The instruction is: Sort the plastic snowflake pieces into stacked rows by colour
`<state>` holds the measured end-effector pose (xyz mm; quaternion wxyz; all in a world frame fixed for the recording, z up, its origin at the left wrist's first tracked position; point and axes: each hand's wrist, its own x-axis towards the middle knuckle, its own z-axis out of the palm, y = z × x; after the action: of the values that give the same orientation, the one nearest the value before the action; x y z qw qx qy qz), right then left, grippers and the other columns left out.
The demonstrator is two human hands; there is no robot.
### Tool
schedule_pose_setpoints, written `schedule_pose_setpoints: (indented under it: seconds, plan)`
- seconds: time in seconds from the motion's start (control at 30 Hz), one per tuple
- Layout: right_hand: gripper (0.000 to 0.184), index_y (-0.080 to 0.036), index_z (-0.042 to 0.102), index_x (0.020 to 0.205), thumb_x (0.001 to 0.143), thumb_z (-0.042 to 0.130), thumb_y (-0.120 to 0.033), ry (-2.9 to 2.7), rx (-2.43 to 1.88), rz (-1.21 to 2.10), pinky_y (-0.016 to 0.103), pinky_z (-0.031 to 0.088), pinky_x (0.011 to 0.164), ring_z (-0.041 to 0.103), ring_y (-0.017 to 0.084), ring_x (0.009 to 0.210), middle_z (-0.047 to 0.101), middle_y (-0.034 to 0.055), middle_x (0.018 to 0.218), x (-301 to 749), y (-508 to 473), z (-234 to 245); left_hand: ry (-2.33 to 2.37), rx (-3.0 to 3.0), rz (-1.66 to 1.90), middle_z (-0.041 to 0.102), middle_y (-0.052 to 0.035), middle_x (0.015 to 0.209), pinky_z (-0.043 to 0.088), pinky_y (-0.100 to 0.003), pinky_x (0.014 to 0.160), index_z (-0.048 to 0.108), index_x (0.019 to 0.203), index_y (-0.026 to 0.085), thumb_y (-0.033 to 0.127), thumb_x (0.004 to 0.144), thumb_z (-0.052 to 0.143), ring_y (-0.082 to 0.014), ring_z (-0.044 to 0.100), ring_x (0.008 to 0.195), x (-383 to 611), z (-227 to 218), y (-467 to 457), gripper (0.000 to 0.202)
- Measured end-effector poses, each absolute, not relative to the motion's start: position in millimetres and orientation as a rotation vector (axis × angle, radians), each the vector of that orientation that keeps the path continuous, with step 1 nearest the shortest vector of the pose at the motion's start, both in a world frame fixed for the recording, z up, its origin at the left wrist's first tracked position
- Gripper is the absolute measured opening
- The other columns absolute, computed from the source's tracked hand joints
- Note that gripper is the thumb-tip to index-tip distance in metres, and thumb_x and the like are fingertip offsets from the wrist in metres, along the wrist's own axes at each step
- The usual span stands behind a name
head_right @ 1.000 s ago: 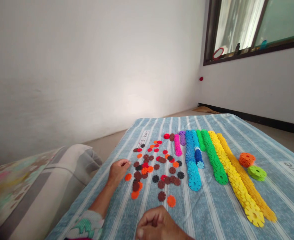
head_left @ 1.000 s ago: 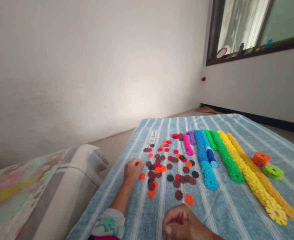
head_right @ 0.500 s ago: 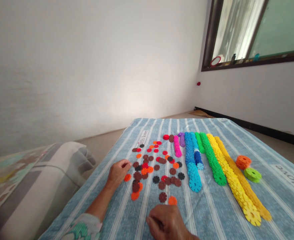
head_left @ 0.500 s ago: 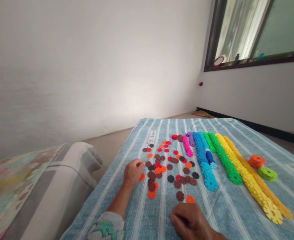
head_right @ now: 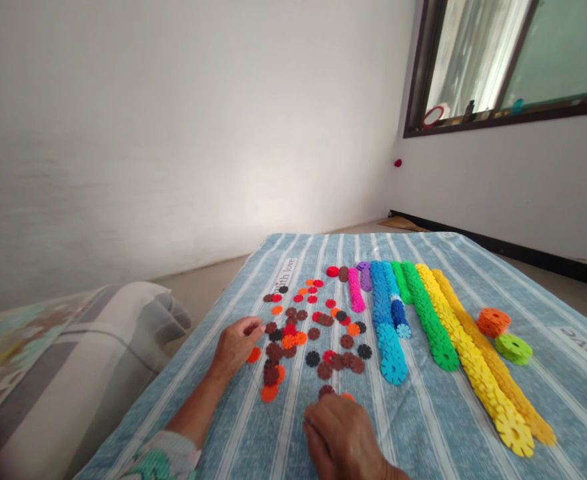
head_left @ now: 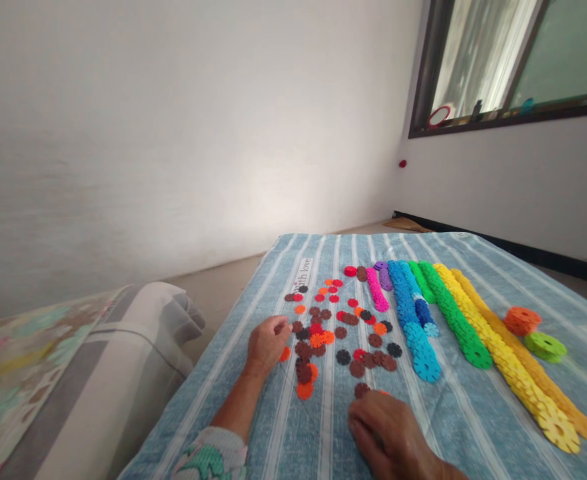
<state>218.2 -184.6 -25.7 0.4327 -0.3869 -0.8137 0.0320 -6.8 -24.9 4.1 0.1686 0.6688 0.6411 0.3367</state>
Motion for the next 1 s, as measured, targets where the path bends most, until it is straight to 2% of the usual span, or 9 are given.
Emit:
schedule_pose_setpoints:
  seconds: [0.1, 0.3, 0.6, 0.77, 0.87, 1.0]
  plan:
    - [0.017, -0.018, 0.055, 0.079, 0.088, 0.042, -0.011, -2.047, -0.934, -0.09, 0.026, 0.038, 0.06, 0.051, 0.014, 0.063, 0.057, 0.0025, 0.069, 216.4, -182.4, -27.5, 1.83, 1.885, 0.96, 0.075, -0.004, 0.089, 0.049, -0.026, 0.079, 0.071, 0.092, 0.019, 0.033, 0.071, 0.055, -0.0182, 0.066, 0.082, -6.9, 4.9, -24.8, 0.03]
    - [0.026, -0.019, 0.045, 0.062, 0.083, 0.039, -0.006, -2.08, -0.924, -0.361, 0.027, 0.036, 0.058, 0.045, 0.015, 0.059, 0.049, 0.0005, 0.06, 207.1, -175.0, -33.2, 1.814, 1.901, 0.973, 0.075, -0.0045, 0.092, 0.049, -0.026, 0.081, 0.071, 0.091, 0.019, 0.034, 0.073, 0.053, -0.0198, 0.067, 0.087, -8.7, 4.4, -24.2, 0.03]
    - [0.025, -0.018, 0.043, 0.059, 0.08, 0.046, -0.005, -2.012, -0.896, -0.419, 0.028, 0.024, 0.049, 0.045, 0.013, 0.056, 0.047, -0.0006, 0.059, 201.0, -164.8, -41.4, 1.937, 1.959, 0.987, 0.075, -0.0035, 0.091, 0.048, -0.027, 0.079, 0.072, 0.088, 0.02, 0.031, 0.073, 0.054, -0.0195, 0.067, 0.082, -5.5, 22.1, -14.1, 0.026]
    - [0.025, -0.019, 0.044, 0.06, 0.08, 0.047, -0.005, -1.953, -0.907, -0.425, 0.029, 0.023, 0.049, 0.045, 0.013, 0.056, 0.047, -0.0006, 0.058, 198.2, -161.3, -49.8, 2.02, 2.089, 0.764, 0.074, -0.004, 0.094, 0.046, -0.026, 0.077, 0.073, 0.088, 0.02, 0.025, 0.076, 0.052, -0.0192, 0.066, 0.083, 3.9, 41.3, 4.7, 0.025]
    - [0.026, -0.019, 0.044, 0.06, 0.082, 0.049, -0.006, -1.971, -0.893, -0.466, 0.028, 0.023, 0.048, 0.046, 0.013, 0.055, 0.046, -0.0008, 0.058, 198.2, -158.9, -56.9, 2.035, 2.223, 0.586, 0.072, -0.0077, 0.103, 0.045, -0.027, 0.078, 0.073, 0.094, 0.02, 0.021, 0.077, 0.052, -0.0204, 0.065, 0.09, 11.4, 41.6, 21.8, 0.027]
    - [0.026, -0.019, 0.045, 0.06, 0.081, 0.051, -0.005, -1.99, -0.929, -0.497, 0.028, 0.022, 0.046, 0.047, 0.013, 0.054, 0.046, -0.0008, 0.057, 199.0, -156.8, -60.2, 1.999, 2.347, 0.455, 0.071, -0.0064, 0.108, 0.043, -0.028, 0.084, 0.073, 0.096, 0.025, 0.02, 0.077, 0.053, -0.0224, 0.061, 0.101, 23.4, 37.0, 42.0, 0.028]
